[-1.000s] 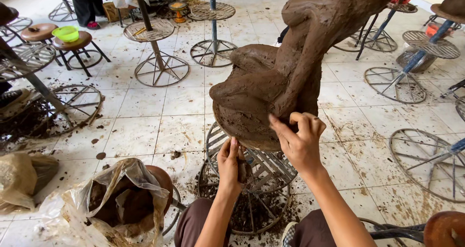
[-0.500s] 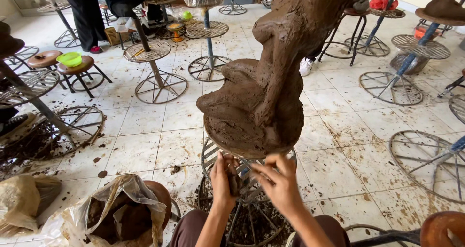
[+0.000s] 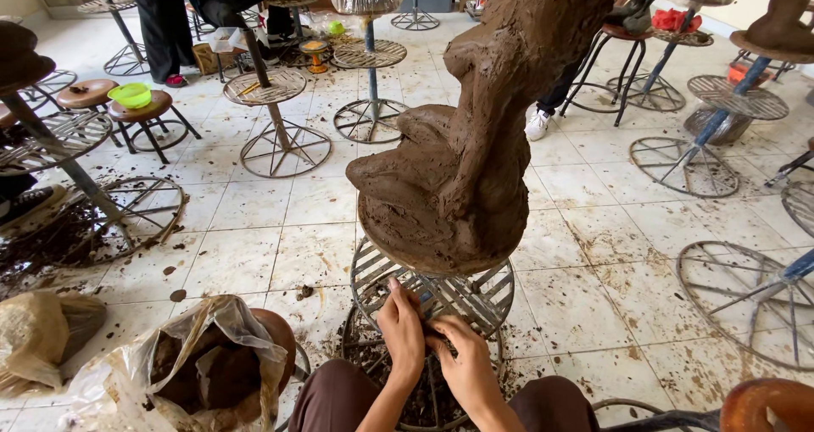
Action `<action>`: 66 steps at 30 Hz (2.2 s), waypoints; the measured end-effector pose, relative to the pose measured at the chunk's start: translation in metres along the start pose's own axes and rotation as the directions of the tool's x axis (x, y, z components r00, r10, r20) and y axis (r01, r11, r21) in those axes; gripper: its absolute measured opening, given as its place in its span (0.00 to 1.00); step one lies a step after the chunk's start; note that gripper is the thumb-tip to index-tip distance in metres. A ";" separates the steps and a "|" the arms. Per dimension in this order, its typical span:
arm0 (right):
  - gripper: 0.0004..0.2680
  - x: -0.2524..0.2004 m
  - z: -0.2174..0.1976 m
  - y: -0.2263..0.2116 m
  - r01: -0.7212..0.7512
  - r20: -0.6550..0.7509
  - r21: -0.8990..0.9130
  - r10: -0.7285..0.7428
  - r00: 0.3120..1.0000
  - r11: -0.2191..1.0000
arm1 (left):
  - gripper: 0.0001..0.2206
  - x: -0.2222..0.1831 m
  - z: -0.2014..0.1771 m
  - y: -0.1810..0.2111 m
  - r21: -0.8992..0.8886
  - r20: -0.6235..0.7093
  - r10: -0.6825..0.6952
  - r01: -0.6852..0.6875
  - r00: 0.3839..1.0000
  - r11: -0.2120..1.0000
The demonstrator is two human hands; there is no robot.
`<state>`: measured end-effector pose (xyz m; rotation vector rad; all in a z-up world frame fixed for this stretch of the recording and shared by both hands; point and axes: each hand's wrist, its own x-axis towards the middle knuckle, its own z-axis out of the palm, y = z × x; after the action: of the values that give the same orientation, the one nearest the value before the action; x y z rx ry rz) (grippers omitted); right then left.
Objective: The person shapes a clay sculpture of a human figure on a rotating metal stand. They use their hands to smooth and refine the lower torso and hip area, rotating the stand to access different sides.
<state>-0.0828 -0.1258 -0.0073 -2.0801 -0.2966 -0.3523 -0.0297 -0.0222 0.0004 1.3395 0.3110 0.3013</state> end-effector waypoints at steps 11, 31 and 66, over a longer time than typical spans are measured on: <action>0.09 -0.006 -0.014 0.004 -0.011 -0.003 0.070 0.011 1.000 0.997 | 0.20 0.025 -0.001 -0.015 0.213 0.010 0.139 -0.138 0.990 0.967; 0.11 0.111 -0.033 -0.051 0.259 -0.623 0.113 -0.135 0.770 0.959 | 0.12 0.036 -0.011 0.016 -0.359 0.318 -0.125 0.241 0.940 0.902; 0.23 0.132 -0.062 -0.049 0.330 -0.538 -0.434 -0.536 0.651 0.838 | 0.12 0.017 -0.006 0.034 -0.338 0.350 -0.122 0.246 0.929 0.908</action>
<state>0.0142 -0.1456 0.1098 -2.0036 -0.3394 -1.4679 -0.0174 -0.0029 0.0313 0.9470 0.0953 -0.0253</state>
